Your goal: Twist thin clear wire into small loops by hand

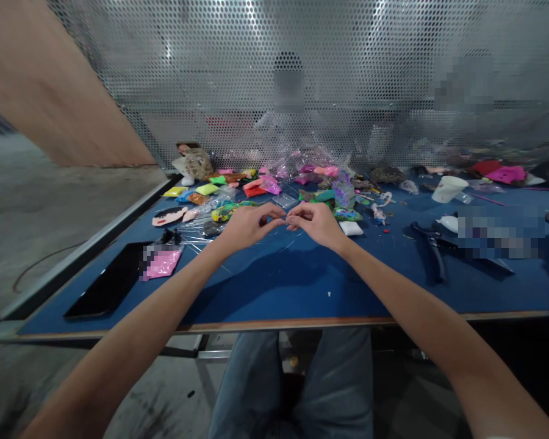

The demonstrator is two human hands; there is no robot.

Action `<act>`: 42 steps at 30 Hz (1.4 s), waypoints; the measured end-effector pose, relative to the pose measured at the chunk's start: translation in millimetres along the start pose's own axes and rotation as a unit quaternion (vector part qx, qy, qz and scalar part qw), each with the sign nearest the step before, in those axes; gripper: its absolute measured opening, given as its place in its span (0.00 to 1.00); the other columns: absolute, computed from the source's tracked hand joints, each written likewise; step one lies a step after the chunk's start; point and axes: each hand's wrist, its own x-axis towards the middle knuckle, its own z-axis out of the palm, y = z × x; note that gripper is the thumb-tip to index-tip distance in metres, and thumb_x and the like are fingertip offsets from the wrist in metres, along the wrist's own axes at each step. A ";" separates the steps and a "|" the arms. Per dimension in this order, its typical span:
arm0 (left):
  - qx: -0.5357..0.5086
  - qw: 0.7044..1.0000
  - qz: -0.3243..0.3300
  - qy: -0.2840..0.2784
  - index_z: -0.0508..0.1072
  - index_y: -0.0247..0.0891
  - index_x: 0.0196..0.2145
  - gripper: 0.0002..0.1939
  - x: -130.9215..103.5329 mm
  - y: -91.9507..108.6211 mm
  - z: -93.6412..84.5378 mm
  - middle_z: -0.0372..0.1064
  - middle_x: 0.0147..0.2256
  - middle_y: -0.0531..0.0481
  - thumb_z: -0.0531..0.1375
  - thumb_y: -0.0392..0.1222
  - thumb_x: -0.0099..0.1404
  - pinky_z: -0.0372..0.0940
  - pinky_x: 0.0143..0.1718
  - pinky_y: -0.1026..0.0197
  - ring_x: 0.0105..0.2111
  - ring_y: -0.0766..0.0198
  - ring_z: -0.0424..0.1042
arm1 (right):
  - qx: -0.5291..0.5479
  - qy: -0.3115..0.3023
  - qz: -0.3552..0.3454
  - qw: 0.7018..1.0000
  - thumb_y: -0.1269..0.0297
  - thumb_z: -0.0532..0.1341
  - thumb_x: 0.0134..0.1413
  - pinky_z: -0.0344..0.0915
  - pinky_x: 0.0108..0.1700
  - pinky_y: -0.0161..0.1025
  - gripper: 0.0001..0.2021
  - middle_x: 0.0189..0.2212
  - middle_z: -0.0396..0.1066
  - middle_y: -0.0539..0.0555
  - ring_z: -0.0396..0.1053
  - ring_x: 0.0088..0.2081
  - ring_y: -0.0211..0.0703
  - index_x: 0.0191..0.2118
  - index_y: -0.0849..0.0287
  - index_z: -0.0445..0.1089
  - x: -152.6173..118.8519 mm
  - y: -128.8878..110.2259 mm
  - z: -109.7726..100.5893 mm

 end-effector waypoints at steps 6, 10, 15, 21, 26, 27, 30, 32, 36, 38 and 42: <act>-0.043 0.997 -0.003 0.060 0.74 0.43 0.53 0.17 1.1 6.5 -2.5 0.79 0.43 0.50 0.57 0.53 0.72 0.66 0.38 0.62 0.33 0.65 0.74 | 0.058 0.052 -0.017 0.997 0.53 0.73 0.48 0.76 0.38 0.42 0.15 0.28 0.77 0.53 0.78 0.31 0.45 0.34 0.59 0.77 2.9 3.4 3.5; -0.189 0.966 -0.023 0.178 0.69 0.38 0.57 0.22 4.4 -2.4 2.2 0.75 0.51 0.42 0.52 0.55 0.75 0.68 0.43 0.59 0.42 0.62 0.74 | 0.141 0.103 0.015 0.984 0.53 0.75 0.46 0.75 0.38 0.40 0.16 0.30 0.78 0.53 0.77 0.31 0.41 0.36 0.59 0.76 6.4 5.0 -2.5; -0.258 0.962 -0.026 0.081 0.73 0.35 0.49 0.23 3.8 -13.8 10.1 0.78 0.39 0.44 0.47 0.54 0.77 0.68 0.36 0.60 0.34 0.63 0.74 | 0.272 0.079 0.098 0.954 0.56 0.75 0.46 0.72 0.39 0.34 0.14 0.31 0.76 0.50 0.73 0.31 0.34 0.35 0.58 0.76 7.5 4.4 -8.1; -0.169 0.977 0.129 0.012 0.76 0.40 0.48 0.11 2.7 0.5 10.6 0.77 0.43 0.47 0.59 0.46 0.73 0.68 0.44 0.62 0.40 0.65 0.74 | 0.348 -0.021 0.130 0.928 0.57 0.73 0.50 0.69 0.40 0.34 0.12 0.30 0.70 0.47 0.68 0.33 0.34 0.33 0.57 0.72 3.3 5.3 -2.0; -0.127 0.978 0.161 0.034 0.77 0.40 0.46 0.12 2.1 1.5 1.9 0.78 0.42 0.47 0.59 0.48 0.72 0.68 0.43 0.63 0.39 0.65 0.76 | 0.339 -0.038 0.138 0.930 0.58 0.72 0.51 0.66 0.35 0.35 0.12 0.28 0.65 0.47 0.62 0.30 0.35 0.32 0.58 0.71 0.4 0.9 2.4; -0.106 0.978 0.176 0.022 0.77 0.41 0.47 0.12 1.6 1.5 0.2 0.78 0.43 0.47 0.59 0.48 0.73 0.68 0.43 0.63 0.40 0.64 0.77 | 0.332 -0.037 0.139 0.932 0.58 0.73 0.51 0.65 0.34 0.35 0.12 0.27 0.64 0.47 0.61 0.29 0.35 0.31 0.58 0.71 -0.1 0.3 3.2; -0.043 0.979 0.198 0.007 0.79 0.43 0.46 0.13 -0.5 4.5 -2.1 0.80 0.41 0.49 0.57 0.49 0.74 0.67 0.42 0.62 0.38 0.64 0.78 | 0.306 -0.041 0.138 0.941 0.58 0.74 0.49 0.64 0.33 0.34 0.13 0.26 0.64 0.48 0.61 0.28 0.34 0.30 0.59 0.72 -0.8 0.1 4.7; -0.021 0.981 0.189 0.034 0.80 0.42 0.42 0.14 -2.1 7.9 -1.4 0.81 0.37 0.50 0.58 0.51 0.73 0.66 0.38 0.63 0.32 0.65 0.77 | 0.295 -0.043 0.139 0.945 0.57 0.74 0.49 0.63 0.32 0.33 0.13 0.26 0.65 0.48 0.62 0.29 0.34 0.31 0.60 0.73 -0.6 0.8 4.6; -0.015 0.978 0.202 0.044 0.81 0.44 0.46 0.14 -4.3 10.8 0.3 0.81 0.34 0.50 0.58 0.51 0.73 0.64 0.32 0.64 0.28 0.67 0.76 | 0.301 -0.025 0.149 0.941 0.58 0.74 0.48 0.61 0.30 0.32 0.13 0.27 0.65 0.48 0.62 0.29 0.34 0.33 0.59 0.74 0.3 0.6 3.5; -0.011 0.976 0.216 0.007 0.80 0.45 0.50 0.15 -4.2 9.6 0.0 0.81 0.37 0.50 0.56 0.49 0.74 0.65 0.33 0.64 0.31 0.66 0.78 | 0.309 -0.028 0.156 0.938 0.58 0.74 0.48 0.61 0.30 0.32 0.13 0.27 0.65 0.48 0.61 0.29 0.33 0.32 0.59 0.73 0.2 -0.5 4.0; -0.019 0.976 0.213 -0.044 0.80 0.43 0.47 0.16 -2.9 6.9 -1.2 0.81 0.43 0.47 0.55 0.49 0.75 0.67 0.39 0.64 0.40 0.62 0.80 | 0.306 -0.046 0.169 0.936 0.58 0.73 0.49 0.62 0.31 0.33 0.13 0.27 0.65 0.48 0.60 0.27 0.33 0.31 0.60 0.72 -1.5 -2.4 6.6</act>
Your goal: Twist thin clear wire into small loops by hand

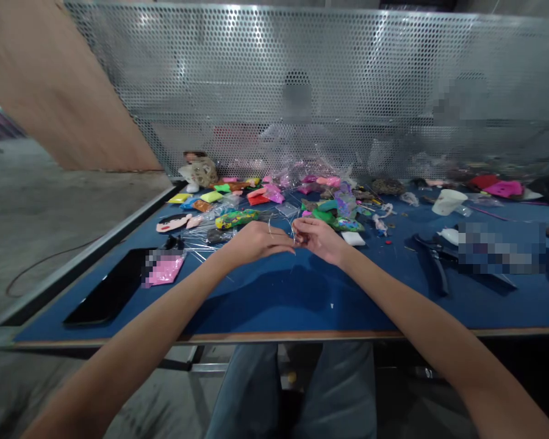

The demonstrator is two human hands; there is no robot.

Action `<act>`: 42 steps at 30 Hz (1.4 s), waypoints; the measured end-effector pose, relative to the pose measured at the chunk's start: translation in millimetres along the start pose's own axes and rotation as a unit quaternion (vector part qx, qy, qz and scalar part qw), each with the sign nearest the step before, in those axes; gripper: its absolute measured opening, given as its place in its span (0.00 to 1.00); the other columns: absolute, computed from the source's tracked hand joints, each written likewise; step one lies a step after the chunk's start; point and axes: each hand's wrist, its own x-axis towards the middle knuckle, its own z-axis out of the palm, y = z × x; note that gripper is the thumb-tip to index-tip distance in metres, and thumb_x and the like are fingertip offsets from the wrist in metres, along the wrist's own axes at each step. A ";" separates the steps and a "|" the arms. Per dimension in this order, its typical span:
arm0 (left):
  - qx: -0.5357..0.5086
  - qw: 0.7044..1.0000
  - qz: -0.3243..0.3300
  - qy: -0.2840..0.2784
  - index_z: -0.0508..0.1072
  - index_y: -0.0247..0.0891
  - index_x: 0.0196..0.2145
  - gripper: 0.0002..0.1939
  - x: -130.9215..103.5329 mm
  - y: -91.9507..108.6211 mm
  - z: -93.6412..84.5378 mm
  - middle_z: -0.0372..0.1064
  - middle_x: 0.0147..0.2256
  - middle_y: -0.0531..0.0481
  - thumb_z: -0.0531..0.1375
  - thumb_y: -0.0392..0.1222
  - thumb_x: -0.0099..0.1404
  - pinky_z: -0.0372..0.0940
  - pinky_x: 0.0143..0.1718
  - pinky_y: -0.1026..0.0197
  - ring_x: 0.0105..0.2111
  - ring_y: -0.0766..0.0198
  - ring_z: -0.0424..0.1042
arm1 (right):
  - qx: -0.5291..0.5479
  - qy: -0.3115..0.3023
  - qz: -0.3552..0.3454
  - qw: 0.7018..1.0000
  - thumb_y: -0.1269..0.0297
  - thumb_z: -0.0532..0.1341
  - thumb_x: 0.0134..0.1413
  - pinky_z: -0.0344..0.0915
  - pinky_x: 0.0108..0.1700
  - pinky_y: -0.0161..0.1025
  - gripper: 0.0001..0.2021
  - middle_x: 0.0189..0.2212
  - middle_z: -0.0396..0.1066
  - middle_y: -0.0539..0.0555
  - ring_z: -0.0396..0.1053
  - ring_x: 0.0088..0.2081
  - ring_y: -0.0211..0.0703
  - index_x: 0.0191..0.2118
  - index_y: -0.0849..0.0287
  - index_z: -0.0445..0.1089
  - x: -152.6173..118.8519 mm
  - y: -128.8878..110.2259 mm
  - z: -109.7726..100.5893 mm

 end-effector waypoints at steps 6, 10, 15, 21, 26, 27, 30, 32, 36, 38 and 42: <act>-0.050 0.998 -0.025 0.013 0.79 0.40 0.40 0.14 0.5 4.1 -3.0 0.80 0.38 0.49 0.61 0.53 0.70 0.65 0.37 0.65 0.34 0.65 0.78 | -0.002 -0.018 0.020 1.000 0.59 0.73 0.49 0.63 0.29 0.33 0.14 0.26 0.64 0.47 0.61 0.25 0.32 0.32 0.61 0.71 -2.7 0.6 0.8; -0.068 0.996 -0.048 0.028 0.77 0.38 0.33 0.17 -0.5 4.6 -8.3 0.77 0.32 0.51 0.62 0.56 0.68 0.63 0.33 0.65 0.30 0.67 0.74 | -0.004 -0.047 0.010 0.999 0.57 0.73 0.51 0.62 0.27 0.32 0.15 0.22 0.62 0.45 0.60 0.23 0.31 0.33 0.61 0.71 -2.6 0.9 -0.5; -0.088 0.992 -0.074 0.047 0.74 0.37 0.31 0.18 -1.2 0.3 -7.9 0.74 0.30 0.51 0.60 0.55 0.70 0.64 0.34 0.65 0.29 0.67 0.72 | -0.022 -0.008 -0.004 1.000 0.56 0.74 0.48 0.61 0.22 0.29 0.16 0.26 0.63 0.45 0.57 0.20 0.27 0.34 0.60 0.72 -1.3 0.1 -1.3; -0.069 0.995 -0.069 0.034 0.75 0.38 0.37 0.16 -1.8 1.0 -9.2 0.76 0.36 0.48 0.58 0.54 0.72 0.65 0.37 0.63 0.32 0.66 0.73 | -0.007 -0.009 -0.013 1.000 0.56 0.75 0.45 0.57 0.17 0.26 0.17 0.29 0.65 0.44 0.51 0.17 0.23 0.34 0.59 0.71 -3.5 -4.9 -1.3; -0.042 0.996 -0.066 0.039 0.75 0.39 0.38 0.16 -2.2 3.2 -11.6 0.76 0.37 0.47 0.57 0.54 0.72 0.64 0.36 0.64 0.32 0.66 0.73 | -0.011 -0.031 -0.031 0.999 0.56 0.75 0.47 0.45 0.13 0.25 0.17 0.28 0.64 0.43 0.47 0.14 0.20 0.32 0.60 0.70 -6.5 -9.3 1.7; -0.040 0.996 -0.068 0.040 0.75 0.38 0.38 0.16 -2.1 3.1 -11.5 0.76 0.36 0.48 0.57 0.54 0.72 0.64 0.35 0.64 0.31 0.67 0.72 | -0.012 -0.027 -0.038 0.999 0.56 0.75 0.46 0.46 0.13 0.25 0.17 0.27 0.64 0.43 0.47 0.14 0.20 0.32 0.60 0.70 -6.6 -9.1 2.5; -0.037 0.995 -0.079 0.047 0.75 0.39 0.35 0.15 -1.7 2.3 -10.3 0.76 0.33 0.50 0.58 0.53 0.71 0.62 0.33 0.65 0.29 0.67 0.72 | -0.021 -0.016 -0.053 0.998 0.55 0.75 0.46 0.48 0.13 0.25 0.17 0.27 0.66 0.43 0.49 0.14 0.20 0.33 0.60 0.71 -5.9 -6.2 4.1; -0.034 0.994 -0.091 0.050 0.75 0.39 0.33 0.16 -1.7 1.8 -9.3 0.76 0.31 0.52 0.59 0.53 0.71 0.62 0.33 0.65 0.29 0.68 0.72 | -0.036 -0.008 -0.062 0.997 0.52 0.75 0.46 0.50 0.14 0.25 0.18 0.27 0.67 0.44 0.51 0.14 0.21 0.34 0.59 0.72 -5.0 -3.0 4.3; -0.006 0.992 -0.119 0.036 0.77 0.40 0.31 0.18 -2.7 0.8 -8.5 0.77 0.30 0.53 0.59 0.55 0.70 0.59 0.31 0.64 0.28 0.67 0.73 | -0.079 -0.002 -0.078 0.994 0.50 0.74 0.46 0.54 0.13 0.27 0.19 0.26 0.69 0.46 0.59 0.15 0.26 0.34 0.58 0.71 -3.6 2.3 5.0; 0.010 0.992 -0.120 0.025 0.77 0.41 0.31 0.18 -3.2 -0.1 -9.4 0.77 0.30 0.54 0.58 0.55 0.71 0.57 0.30 0.64 0.27 0.68 0.72 | -0.087 -0.002 -0.087 0.992 0.50 0.74 0.47 0.55 0.13 0.26 0.18 0.25 0.69 0.46 0.61 0.15 0.27 0.34 0.58 0.71 -3.2 3.9 4.9; 0.041 0.994 -0.098 0.011 0.77 0.42 0.33 0.17 -3.4 -2.9 -13.7 0.77 0.31 0.54 0.58 0.55 0.71 0.53 0.28 0.63 0.27 0.67 0.72 | -0.084 -0.014 -0.081 0.993 0.51 0.73 0.48 0.56 0.13 0.25 0.18 0.25 0.71 0.46 0.61 0.14 0.26 0.34 0.59 0.71 -2.9 5.1 2.3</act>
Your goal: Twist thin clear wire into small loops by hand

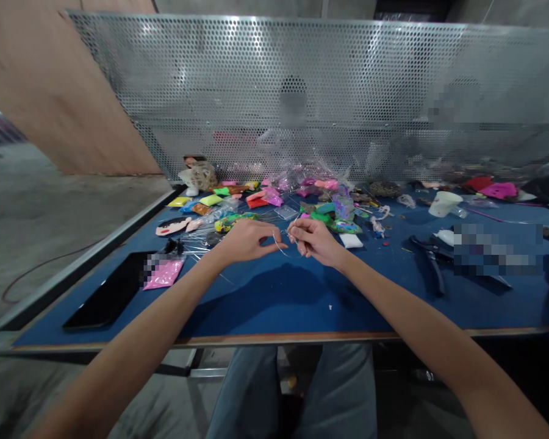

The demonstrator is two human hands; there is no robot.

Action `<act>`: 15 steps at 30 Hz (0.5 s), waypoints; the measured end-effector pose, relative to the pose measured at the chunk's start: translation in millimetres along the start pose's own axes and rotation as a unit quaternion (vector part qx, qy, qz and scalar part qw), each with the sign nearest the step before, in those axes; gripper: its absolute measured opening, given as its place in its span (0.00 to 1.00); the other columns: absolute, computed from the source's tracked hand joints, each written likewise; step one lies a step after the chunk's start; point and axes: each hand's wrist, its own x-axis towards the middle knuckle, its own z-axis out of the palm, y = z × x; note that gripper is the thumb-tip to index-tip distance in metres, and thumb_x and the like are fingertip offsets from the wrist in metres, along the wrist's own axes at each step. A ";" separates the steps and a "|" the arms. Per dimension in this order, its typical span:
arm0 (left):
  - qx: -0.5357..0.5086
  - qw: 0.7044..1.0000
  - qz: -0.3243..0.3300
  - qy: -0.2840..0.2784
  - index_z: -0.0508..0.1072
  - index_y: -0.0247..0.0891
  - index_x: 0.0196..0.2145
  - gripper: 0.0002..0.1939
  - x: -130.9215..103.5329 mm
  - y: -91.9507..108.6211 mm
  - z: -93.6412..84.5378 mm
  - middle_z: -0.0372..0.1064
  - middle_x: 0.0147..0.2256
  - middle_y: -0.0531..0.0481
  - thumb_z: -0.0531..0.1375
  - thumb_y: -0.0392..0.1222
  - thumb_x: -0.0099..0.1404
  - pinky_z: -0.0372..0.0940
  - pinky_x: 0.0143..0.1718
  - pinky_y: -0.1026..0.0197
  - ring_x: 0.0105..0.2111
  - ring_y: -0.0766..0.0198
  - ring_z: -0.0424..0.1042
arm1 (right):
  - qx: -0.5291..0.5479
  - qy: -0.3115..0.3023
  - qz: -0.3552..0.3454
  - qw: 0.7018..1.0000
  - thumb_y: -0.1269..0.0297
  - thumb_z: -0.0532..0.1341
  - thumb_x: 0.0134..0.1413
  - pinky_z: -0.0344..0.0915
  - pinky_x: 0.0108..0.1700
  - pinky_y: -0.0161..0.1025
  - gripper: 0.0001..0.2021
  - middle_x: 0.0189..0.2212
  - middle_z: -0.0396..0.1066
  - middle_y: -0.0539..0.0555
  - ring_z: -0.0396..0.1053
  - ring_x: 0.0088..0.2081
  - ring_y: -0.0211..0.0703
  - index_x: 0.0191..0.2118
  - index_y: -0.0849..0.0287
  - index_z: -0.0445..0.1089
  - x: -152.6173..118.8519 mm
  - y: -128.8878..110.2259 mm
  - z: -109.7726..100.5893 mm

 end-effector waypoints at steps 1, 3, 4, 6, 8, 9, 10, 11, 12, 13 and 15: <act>0.010 1.000 0.005 -0.001 0.77 0.42 0.33 0.17 0.2 -0.9 -1.0 0.77 0.31 0.54 0.57 0.55 0.72 0.52 0.27 0.62 0.27 0.67 0.72 | -0.003 -0.007 0.008 1.000 0.51 0.73 0.49 0.55 0.12 0.25 0.18 0.25 0.71 0.45 0.60 0.13 0.25 0.34 0.59 0.71 -0.1 -0.1 -0.8; 0.027 1.000 0.014 -0.004 0.77 0.41 0.33 0.17 0.3 -2.9 -2.6 0.77 0.30 0.53 0.57 0.54 0.72 0.49 0.26 0.62 0.27 0.67 0.72 | -0.012 -0.019 0.024 0.999 0.51 0.73 0.49 0.50 0.10 0.24 0.18 0.26 0.72 0.45 0.58 0.11 0.24 0.34 0.59 0.70 -0.7 -1.3 -1.8; 0.032 0.999 0.017 -0.007 0.77 0.41 0.33 0.17 0.2 -3.9 -3.1 0.77 0.30 0.53 0.58 0.54 0.72 0.49 0.25 0.62 0.27 0.67 0.72 | -0.017 -0.024 0.029 0.999 0.50 0.72 0.50 0.47 0.09 0.24 0.18 0.26 0.72 0.45 0.58 0.10 0.24 0.34 0.59 0.69 -1.0 -2.3 -1.9; 0.038 0.999 0.020 -0.014 0.77 0.41 0.33 0.16 -0.3 -5.8 -3.1 0.77 0.31 0.53 0.58 0.53 0.71 0.49 0.25 0.62 0.27 0.67 0.72 | -0.028 -0.028 0.034 0.999 0.50 0.72 0.50 0.43 0.07 0.24 0.19 0.25 0.72 0.44 0.57 0.09 0.24 0.35 0.59 0.68 -1.6 -4.8 -1.6; 0.039 0.999 0.012 -0.019 0.77 0.42 0.34 0.15 -1.0 -7.4 -2.1 0.78 0.32 0.52 0.59 0.53 0.71 0.50 0.26 0.63 0.29 0.66 0.73 | -0.038 -0.025 0.032 0.998 0.50 0.72 0.50 0.43 0.07 0.24 0.19 0.25 0.72 0.44 0.58 0.09 0.25 0.36 0.59 0.69 -1.9 -7.0 -1.1; 0.037 0.999 0.006 -0.017 0.77 0.42 0.34 0.15 -1.4 -8.0 -1.4 0.78 0.32 0.53 0.59 0.54 0.71 0.51 0.27 0.63 0.29 0.66 0.73 | -0.042 -0.022 0.031 0.998 0.50 0.72 0.50 0.45 0.07 0.24 0.19 0.25 0.72 0.44 0.59 0.10 0.25 0.37 0.59 0.69 -1.8 -7.6 -1.0; 0.034 0.999 -0.002 -0.013 0.77 0.42 0.34 0.15 -1.8 -8.5 -0.5 0.78 0.32 0.53 0.59 0.55 0.71 0.51 0.27 0.63 0.29 0.66 0.73 | -0.047 -0.018 0.027 0.998 0.50 0.72 0.51 0.47 0.08 0.24 0.19 0.25 0.72 0.44 0.61 0.10 0.26 0.38 0.59 0.70 -1.6 -7.8 -1.2; 0.029 0.999 -0.010 -0.008 0.77 0.42 0.34 0.16 -2.2 -8.9 0.5 0.78 0.32 0.53 0.59 0.55 0.70 0.52 0.27 0.63 0.28 0.66 0.73 | -0.051 -0.014 0.023 0.998 0.50 0.71 0.51 0.51 0.09 0.25 0.19 0.25 0.72 0.45 0.62 0.11 0.27 0.40 0.59 0.71 -1.2 -7.6 -1.5; 0.025 1.000 -0.018 -0.002 0.77 0.42 0.34 0.17 -2.5 -9.3 1.5 0.78 0.32 0.53 0.59 0.56 0.70 0.52 0.27 0.63 0.28 0.66 0.72 | -0.056 -0.010 0.018 0.998 0.50 0.71 0.51 0.54 0.10 0.25 0.19 0.25 0.72 0.45 0.64 0.13 0.29 0.41 0.59 0.72 -0.7 -6.9 -2.0; 0.019 0.999 -0.026 0.004 0.77 0.41 0.33 0.18 -2.8 -9.6 2.6 0.77 0.31 0.53 0.59 0.57 0.70 0.52 0.27 0.63 0.27 0.66 0.72 | -0.061 -0.006 0.013 0.998 0.50 0.71 0.51 0.57 0.11 0.26 0.19 0.24 0.72 0.46 0.66 0.14 0.30 0.41 0.59 0.72 -0.1 -5.8 -2.6; 0.001 0.999 -0.039 0.007 0.78 0.40 0.33 0.19 -2.9 -9.8 5.0 0.77 0.29 0.52 0.60 0.58 0.68 0.53 0.27 0.63 0.25 0.66 0.71 | -0.072 -0.001 0.006 0.997 0.49 0.71 0.51 0.61 0.13 0.28 0.19 0.24 0.73 0.47 0.69 0.15 0.33 0.41 0.59 0.73 1.2 -3.2 -3.8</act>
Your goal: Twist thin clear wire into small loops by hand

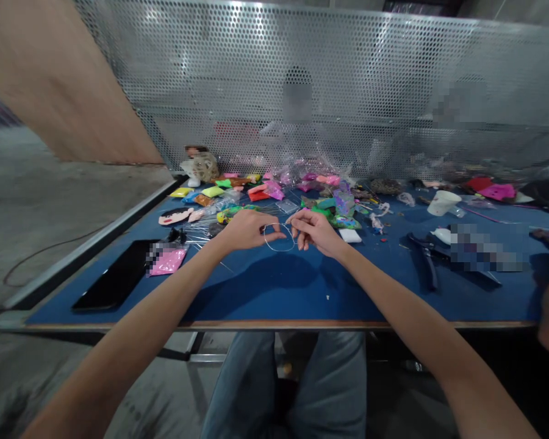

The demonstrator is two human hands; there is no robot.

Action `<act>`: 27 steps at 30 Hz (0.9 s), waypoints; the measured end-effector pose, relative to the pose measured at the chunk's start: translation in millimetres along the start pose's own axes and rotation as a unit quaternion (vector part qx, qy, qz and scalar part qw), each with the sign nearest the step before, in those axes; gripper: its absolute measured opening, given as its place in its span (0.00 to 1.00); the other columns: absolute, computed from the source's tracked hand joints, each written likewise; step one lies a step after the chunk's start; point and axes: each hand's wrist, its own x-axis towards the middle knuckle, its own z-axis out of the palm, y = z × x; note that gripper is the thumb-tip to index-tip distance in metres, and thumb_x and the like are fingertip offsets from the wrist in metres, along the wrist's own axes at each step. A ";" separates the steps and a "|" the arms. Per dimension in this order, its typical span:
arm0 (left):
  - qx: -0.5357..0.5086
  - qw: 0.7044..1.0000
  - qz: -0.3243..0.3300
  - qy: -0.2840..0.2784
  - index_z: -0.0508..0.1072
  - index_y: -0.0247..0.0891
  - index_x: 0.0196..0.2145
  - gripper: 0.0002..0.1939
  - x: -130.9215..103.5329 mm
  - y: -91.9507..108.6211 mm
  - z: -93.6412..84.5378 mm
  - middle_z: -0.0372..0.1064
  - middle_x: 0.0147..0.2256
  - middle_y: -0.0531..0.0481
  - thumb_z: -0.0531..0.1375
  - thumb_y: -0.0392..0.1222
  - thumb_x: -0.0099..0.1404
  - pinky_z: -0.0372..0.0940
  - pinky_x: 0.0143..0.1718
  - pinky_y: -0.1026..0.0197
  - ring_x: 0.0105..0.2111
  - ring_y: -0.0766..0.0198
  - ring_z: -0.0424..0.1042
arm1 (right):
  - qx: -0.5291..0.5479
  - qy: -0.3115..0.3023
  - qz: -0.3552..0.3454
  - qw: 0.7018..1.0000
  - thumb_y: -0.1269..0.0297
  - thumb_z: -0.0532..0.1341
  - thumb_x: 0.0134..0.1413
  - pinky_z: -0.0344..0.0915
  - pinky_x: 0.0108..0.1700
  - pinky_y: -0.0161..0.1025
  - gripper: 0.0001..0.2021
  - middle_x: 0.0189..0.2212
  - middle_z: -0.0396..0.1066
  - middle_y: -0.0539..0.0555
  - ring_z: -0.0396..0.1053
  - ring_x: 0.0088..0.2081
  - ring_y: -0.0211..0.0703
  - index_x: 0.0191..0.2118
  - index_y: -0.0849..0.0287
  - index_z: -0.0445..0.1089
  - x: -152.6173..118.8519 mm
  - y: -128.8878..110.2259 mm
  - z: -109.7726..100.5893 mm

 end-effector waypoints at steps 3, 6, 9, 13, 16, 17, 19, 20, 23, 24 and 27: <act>-0.065 0.998 -0.020 -0.008 0.79 0.39 0.32 0.19 0.8 0.8 5.0 0.76 0.28 0.52 0.61 0.58 0.67 0.56 0.28 0.65 0.24 0.68 0.70 | -0.021 0.016 -0.015 1.000 0.48 0.70 0.51 0.62 0.14 0.30 0.19 0.24 0.74 0.48 0.69 0.16 0.35 0.40 0.58 0.73 1.2 2.4 -0.2; -0.175 0.984 -0.042 -0.010 0.80 0.38 0.32 0.19 2.1 2.3 11.3 0.77 0.28 0.51 0.62 0.58 0.67 0.58 0.27 0.67 0.23 0.70 0.69 | -0.052 0.050 -0.046 0.996 0.48 0.70 0.52 0.64 0.15 0.32 0.18 0.23 0.75 0.50 0.69 0.16 0.36 0.37 0.58 0.74 0.9 0.7 1.1; -0.302 0.950 -0.067 -0.037 0.80 0.36 0.34 0.19 2.5 4.2 17.0 0.77 0.28 0.50 0.63 0.56 0.66 0.61 0.25 0.68 0.22 0.70 0.69 | -0.093 0.081 -0.076 0.990 0.47 0.69 0.52 0.66 0.18 0.33 0.18 0.24 0.75 0.51 0.69 0.18 0.36 0.36 0.58 0.75 -0.6 -3.1 3.7; -0.496 0.858 -0.098 -0.091 0.78 0.33 0.42 0.18 1.6 6.7 21.2 0.79 0.40 0.41 0.66 0.52 0.64 0.71 0.32 0.63 0.31 0.65 0.76 | -0.123 0.108 -0.102 0.981 0.48 0.67 0.55 0.66 0.20 0.34 0.16 0.23 0.75 0.51 0.69 0.19 0.36 0.37 0.57 0.75 -1.4 -6.2 4.8; -0.564 0.810 -0.102 -0.128 0.75 0.36 0.53 0.24 1.2 4.5 21.5 0.78 0.46 0.37 0.68 0.49 0.63 0.73 0.40 0.58 0.40 0.59 0.78 | -0.110 0.113 -0.099 0.982 0.49 0.68 0.55 0.64 0.20 0.34 0.15 0.22 0.74 0.50 0.68 0.18 0.36 0.36 0.57 0.75 -0.1 -7.3 0.3; -0.567 0.807 -0.106 -0.125 0.73 0.37 0.55 0.25 1.3 2.0 21.6 0.78 0.47 0.36 0.68 0.49 0.64 0.73 0.41 0.57 0.40 0.59 0.78 | -0.102 0.115 -0.098 0.983 0.50 0.68 0.55 0.63 0.19 0.34 0.15 0.22 0.74 0.50 0.67 0.18 0.36 0.36 0.57 0.74 0.3 -7.7 -1.9; -0.553 0.818 -0.129 -0.094 0.73 0.38 0.56 0.25 1.9 -5.9 22.5 0.78 0.47 0.37 0.66 0.51 0.65 0.73 0.40 0.58 0.37 0.62 0.78 | -0.095 0.125 -0.101 0.982 0.51 0.67 0.55 0.61 0.18 0.34 0.14 0.22 0.73 0.50 0.67 0.18 0.36 0.35 0.58 0.74 0.5 -9.1 -6.2; -0.539 0.826 -0.150 -0.070 0.74 0.38 0.55 0.24 2.3 -11.2 23.3 0.78 0.48 0.38 0.65 0.52 0.66 0.73 0.39 0.59 0.35 0.63 0.78 | -0.101 0.131 -0.105 0.981 0.52 0.67 0.56 0.60 0.18 0.34 0.13 0.23 0.73 0.50 0.66 0.17 0.35 0.36 0.58 0.74 0.2 -10.0 -7.8; -0.466 0.854 -0.229 0.029 0.75 0.36 0.48 0.20 3.1 -28.5 25.7 0.78 0.46 0.40 0.62 0.55 0.68 0.71 0.33 0.62 0.31 0.66 0.76 | -0.174 0.134 -0.119 0.968 0.51 0.65 0.59 0.60 0.19 0.34 0.14 0.21 0.72 0.50 0.65 0.17 0.35 0.36 0.58 0.74 -1.9 -12.4 -9.7; -0.431 0.862 -0.253 0.086 0.75 0.35 0.46 0.19 3.0 -32.7 25.4 0.79 0.44 0.42 0.61 0.55 0.68 0.69 0.31 0.63 0.29 0.68 0.74 | -0.205 0.132 -0.125 0.962 0.51 0.64 0.60 0.61 0.20 0.35 0.14 0.21 0.72 0.49 0.64 0.17 0.34 0.36 0.58 0.74 -2.5 -12.9 -9.6; -0.260 0.898 -0.267 0.235 0.76 0.36 0.39 0.17 2.7 -32.8 18.9 0.76 0.33 0.48 0.59 0.53 0.70 0.63 0.28 0.64 0.25 0.70 0.68 | -0.258 0.147 -0.139 0.945 0.51 0.62 0.62 0.61 0.21 0.35 0.14 0.20 0.71 0.49 0.63 0.17 0.34 0.36 0.57 0.72 -2.2 -12.8 -9.2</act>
